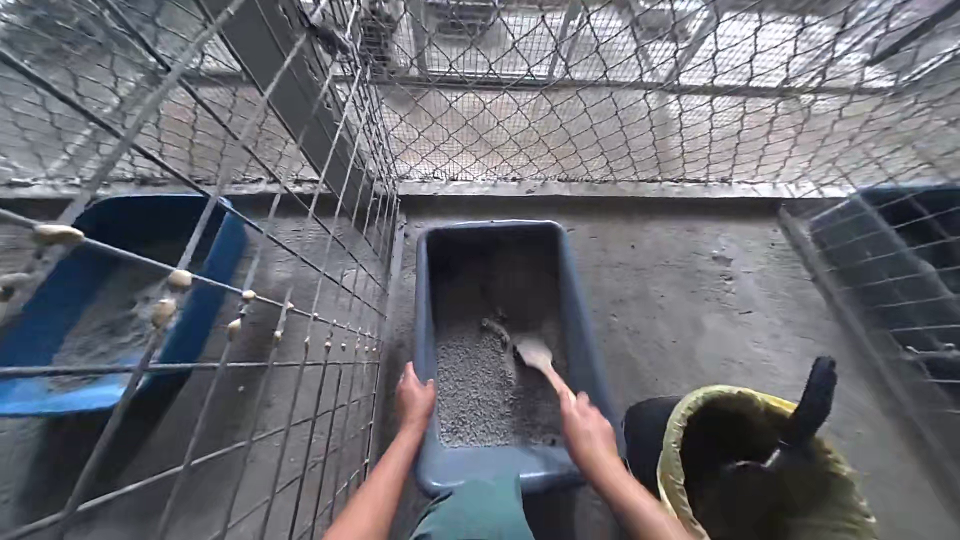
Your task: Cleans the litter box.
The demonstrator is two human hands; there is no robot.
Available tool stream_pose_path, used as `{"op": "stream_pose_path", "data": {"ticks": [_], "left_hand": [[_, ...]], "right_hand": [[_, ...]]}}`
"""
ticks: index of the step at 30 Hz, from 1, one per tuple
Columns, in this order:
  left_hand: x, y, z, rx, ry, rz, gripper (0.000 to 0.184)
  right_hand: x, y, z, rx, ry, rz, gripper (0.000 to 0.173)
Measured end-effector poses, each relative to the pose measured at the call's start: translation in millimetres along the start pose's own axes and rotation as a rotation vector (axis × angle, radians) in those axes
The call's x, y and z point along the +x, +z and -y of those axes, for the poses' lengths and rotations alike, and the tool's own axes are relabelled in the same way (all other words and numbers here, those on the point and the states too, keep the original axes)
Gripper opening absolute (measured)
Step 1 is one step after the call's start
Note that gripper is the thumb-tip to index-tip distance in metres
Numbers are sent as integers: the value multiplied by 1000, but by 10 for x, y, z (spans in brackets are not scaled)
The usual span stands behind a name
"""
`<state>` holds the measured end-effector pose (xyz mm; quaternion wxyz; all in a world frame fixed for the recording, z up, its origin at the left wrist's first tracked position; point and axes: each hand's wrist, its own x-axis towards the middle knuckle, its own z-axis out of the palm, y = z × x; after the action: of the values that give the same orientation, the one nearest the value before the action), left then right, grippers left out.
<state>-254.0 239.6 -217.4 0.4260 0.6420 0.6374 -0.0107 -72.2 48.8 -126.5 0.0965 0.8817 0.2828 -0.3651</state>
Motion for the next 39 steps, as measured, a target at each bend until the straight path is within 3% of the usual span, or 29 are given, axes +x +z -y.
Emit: {"op": "stream_pose_path", "data": {"ticks": [4,6,9,11,13,15,17,18,20,21,23,25,28,30,33,36,39], "left_hand": [[-54,63,-67,-118,33,-58,56],[-98,267,-139,-207,18,-91,55],[-359,811,-383,-443,-49,-48,60],[-651,1077,-544,-465,-43,159,67],[-762,1203,-682,-274,64,509,61],[-679,1173,-794,8,152,915,57],[-451,894,-1024,168,256,1060,51],[-329,645,-1147,182,335,943,43],[32,144,-1404,97,468,459,38],[281,-45,-1522,78,493,249,45],[812,-245,-1644,121,461,57,65],[1281,-223,-1593,214,409,86,69],[1448,-137,-1508,264,328,105,52],[1266,-86,-1374,225,226,67,50],[878,-75,-1013,140,78,33,50],[341,-9,-641,95,-40,69,52],[-116,157,-420,63,-64,209,59]], "right_hand": [[786,-650,452,29,19,-104,46],[730,-939,572,38,39,-102,46],[225,-1146,456,38,71,-81,49],[-118,-1077,306,21,75,-62,48],[-257,-941,111,-35,84,-53,43],[-298,-741,-86,-124,107,-5,40],[-242,-569,-222,-159,102,-10,40],[-187,-474,-253,-160,82,-32,42],[15,-286,-245,-118,11,-89,43],[158,-209,-210,-86,-15,-107,42],[481,-199,-94,4,-8,-117,46],[704,-408,56,151,58,-108,44],[524,-806,145,226,114,-71,39],[107,-815,145,85,76,-3,40],[-187,-376,180,-33,-11,16,46],[102,-9,367,-58,-78,-69,44],[500,-74,655,-41,-78,-92,47]]}}
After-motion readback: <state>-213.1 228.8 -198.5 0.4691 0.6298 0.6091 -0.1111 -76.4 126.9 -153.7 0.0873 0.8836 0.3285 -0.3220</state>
